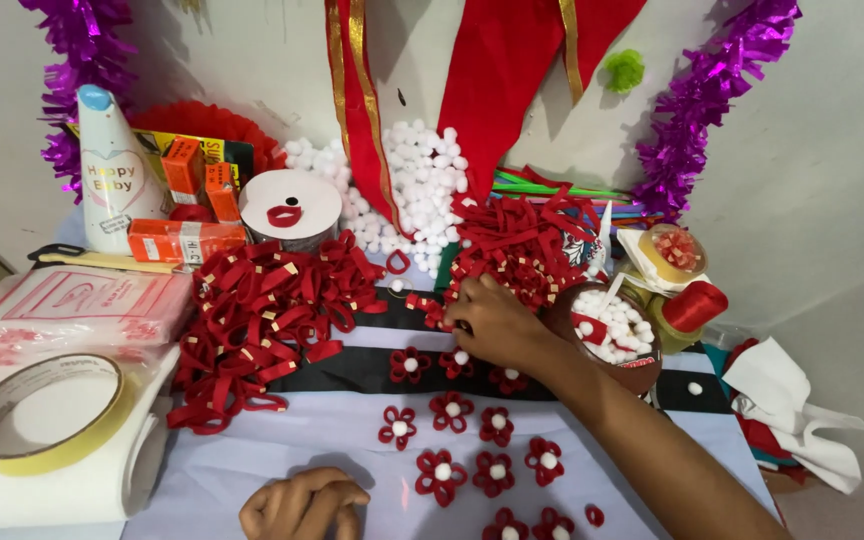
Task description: Arranging small handmade ribbon flowers into a decorative pattern on a white cloth surface.
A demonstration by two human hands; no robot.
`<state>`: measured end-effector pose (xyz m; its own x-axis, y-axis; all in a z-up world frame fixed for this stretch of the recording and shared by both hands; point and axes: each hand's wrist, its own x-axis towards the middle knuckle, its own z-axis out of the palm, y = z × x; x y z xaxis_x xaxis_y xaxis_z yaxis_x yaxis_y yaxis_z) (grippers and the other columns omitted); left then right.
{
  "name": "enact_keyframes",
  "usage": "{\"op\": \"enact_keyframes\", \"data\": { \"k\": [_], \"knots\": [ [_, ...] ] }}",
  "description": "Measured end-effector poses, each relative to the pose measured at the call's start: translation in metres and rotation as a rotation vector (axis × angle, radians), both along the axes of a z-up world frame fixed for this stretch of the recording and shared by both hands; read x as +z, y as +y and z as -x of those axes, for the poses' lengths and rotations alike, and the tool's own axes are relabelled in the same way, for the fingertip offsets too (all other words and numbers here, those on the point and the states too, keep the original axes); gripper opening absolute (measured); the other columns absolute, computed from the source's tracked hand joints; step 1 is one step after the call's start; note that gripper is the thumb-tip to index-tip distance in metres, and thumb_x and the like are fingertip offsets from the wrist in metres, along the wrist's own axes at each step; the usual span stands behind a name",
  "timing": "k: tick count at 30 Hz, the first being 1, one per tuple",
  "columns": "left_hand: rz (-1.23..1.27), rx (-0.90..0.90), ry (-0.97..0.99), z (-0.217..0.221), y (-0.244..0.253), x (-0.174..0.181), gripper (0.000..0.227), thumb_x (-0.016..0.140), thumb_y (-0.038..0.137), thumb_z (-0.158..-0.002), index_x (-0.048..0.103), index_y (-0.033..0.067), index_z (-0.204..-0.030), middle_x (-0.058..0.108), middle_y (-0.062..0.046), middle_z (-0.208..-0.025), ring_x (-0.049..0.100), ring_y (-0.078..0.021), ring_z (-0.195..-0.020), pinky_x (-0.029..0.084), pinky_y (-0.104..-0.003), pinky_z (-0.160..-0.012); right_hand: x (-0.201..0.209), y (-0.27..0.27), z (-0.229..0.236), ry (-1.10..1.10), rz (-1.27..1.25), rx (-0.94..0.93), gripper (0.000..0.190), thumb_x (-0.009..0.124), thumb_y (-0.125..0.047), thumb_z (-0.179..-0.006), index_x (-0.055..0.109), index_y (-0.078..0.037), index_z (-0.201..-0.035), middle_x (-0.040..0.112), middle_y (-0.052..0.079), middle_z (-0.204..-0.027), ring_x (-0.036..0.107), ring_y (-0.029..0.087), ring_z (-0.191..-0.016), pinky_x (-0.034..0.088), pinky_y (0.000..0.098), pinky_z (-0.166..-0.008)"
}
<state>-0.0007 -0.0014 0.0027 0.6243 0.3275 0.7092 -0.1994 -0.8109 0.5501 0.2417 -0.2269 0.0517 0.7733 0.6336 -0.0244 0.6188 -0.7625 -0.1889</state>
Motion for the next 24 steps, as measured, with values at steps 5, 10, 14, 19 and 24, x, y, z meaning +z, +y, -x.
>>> {"op": "enact_keyframes", "data": {
  "k": [5, 10, 14, 19, 24],
  "knots": [
    [0.052, 0.018, 0.020, 0.000, -0.004, 0.005, 0.024, 0.053, 0.010, -0.072, 0.061, 0.0282, -0.059, 0.065, 0.015, -0.074, 0.052, -0.0048, -0.060, 0.030, -0.029, -0.089, 0.020, -0.003, -0.009, -0.042, -0.015, -0.136, 0.016, 0.058, -0.022, -0.097, 0.073, -0.016, -0.099, 0.066, 0.008, -0.107, 0.053, 0.030, -0.108, 0.047, 0.0472, -0.086],
    [0.022, 0.007, -0.011, -0.002, -0.001, 0.004, 0.024, 0.052, 0.009, -0.072, 0.061, 0.0283, -0.060, 0.065, 0.015, -0.073, 0.051, -0.0040, -0.058, 0.029, -0.028, -0.087, 0.020, -0.022, -0.024, -0.195, -0.134, -0.185, 0.014, 0.065, -0.021, -0.093, 0.074, -0.015, -0.101, 0.067, 0.006, -0.104, 0.056, 0.031, -0.107, 0.045, 0.0492, -0.093],
    [0.032, 0.008, -0.005, -0.002, -0.003, 0.002, 0.024, 0.052, 0.008, -0.071, 0.061, 0.0273, -0.059, 0.065, 0.014, -0.073, 0.052, -0.0037, -0.058, 0.030, -0.029, -0.088, 0.022, -0.027, -0.027, -0.275, -0.111, -0.240, 0.009, 0.071, -0.015, -0.088, 0.068, -0.014, -0.097, 0.068, 0.006, -0.102, 0.059, 0.033, -0.105, 0.047, 0.0485, -0.088],
    [-0.003, 0.014, -0.057, -0.005, -0.001, 0.005, 0.024, 0.052, 0.007, -0.070, 0.059, 0.0270, -0.058, 0.064, 0.013, -0.071, 0.050, -0.0042, -0.056, 0.029, -0.029, -0.086, 0.032, -0.012, -0.007, -0.296, -0.173, -0.235, 0.010, 0.064, -0.008, -0.090, 0.055, -0.011, -0.086, 0.063, 0.007, -0.084, 0.056, 0.033, -0.086, 0.045, 0.0478, -0.078],
    [0.005, 0.010, -0.029, -0.003, -0.003, 0.007, 0.025, 0.052, 0.008, -0.072, 0.059, 0.0274, -0.058, 0.064, 0.013, -0.071, 0.051, -0.0033, -0.057, 0.028, -0.029, -0.088, 0.007, -0.010, -0.007, -0.220, -0.017, -0.039, 0.013, 0.061, -0.017, -0.097, 0.074, -0.015, -0.099, 0.060, 0.004, -0.102, 0.052, 0.028, -0.103, 0.042, 0.0478, -0.092]
  ]
}}
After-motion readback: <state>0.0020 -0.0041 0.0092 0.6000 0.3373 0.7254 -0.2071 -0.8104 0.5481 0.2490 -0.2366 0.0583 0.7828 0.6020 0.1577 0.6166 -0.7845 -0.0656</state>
